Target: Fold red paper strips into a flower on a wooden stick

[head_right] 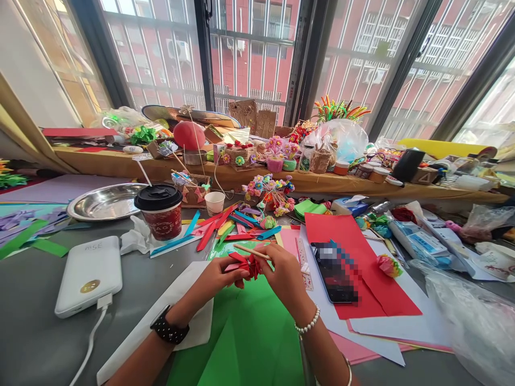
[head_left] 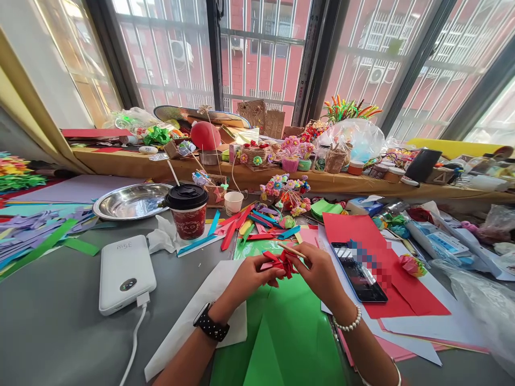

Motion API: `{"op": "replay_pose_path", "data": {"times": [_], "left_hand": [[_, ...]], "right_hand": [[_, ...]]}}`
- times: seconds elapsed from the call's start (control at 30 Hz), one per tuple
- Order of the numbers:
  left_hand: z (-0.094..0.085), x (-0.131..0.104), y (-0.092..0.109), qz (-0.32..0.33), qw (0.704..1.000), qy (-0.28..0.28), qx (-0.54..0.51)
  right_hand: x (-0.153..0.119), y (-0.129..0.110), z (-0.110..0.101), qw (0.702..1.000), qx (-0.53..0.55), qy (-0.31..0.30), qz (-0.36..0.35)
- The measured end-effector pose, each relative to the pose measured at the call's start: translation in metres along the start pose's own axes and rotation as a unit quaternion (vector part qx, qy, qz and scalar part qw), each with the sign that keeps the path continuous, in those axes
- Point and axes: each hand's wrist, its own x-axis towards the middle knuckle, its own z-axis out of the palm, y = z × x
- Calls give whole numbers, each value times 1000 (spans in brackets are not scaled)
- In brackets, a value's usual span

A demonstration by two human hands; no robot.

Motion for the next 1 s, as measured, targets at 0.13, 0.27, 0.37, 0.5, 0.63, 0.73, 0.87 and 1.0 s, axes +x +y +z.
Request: {"op": "replay_pose_path", "data": {"times": [0.13, 0.27, 0.37, 0.5, 0.63, 0.73, 0.87, 1.0], "left_hand": [[0, 1, -2, 10, 1000, -4, 1], [0, 1, -1, 11, 999, 5, 37], [0, -1, 0, 45, 994, 14, 99], [0, -2, 1, 89, 980, 35, 174], [2, -3, 1, 98, 976, 36, 190], [2, -3, 1, 100, 974, 41, 199], [2, -3, 1, 103, 974, 47, 195], [1, -1, -1, 93, 973, 61, 202]], "right_hand": [[-2, 0, 4, 999, -24, 20, -18], [-2, 2, 2, 1000, 5, 5, 3], [0, 3, -2, 1000, 7, -24, 4], [2, 3, -3, 999, 2, -31, 15], [1, 1, 1, 1000, 5, -19, 20], [0, 1, 3, 999, 16, -4, 31], [-2, 0, 5, 998, 34, 10, 46], [-2, 1, 6, 997, 51, 20, 55]]}}
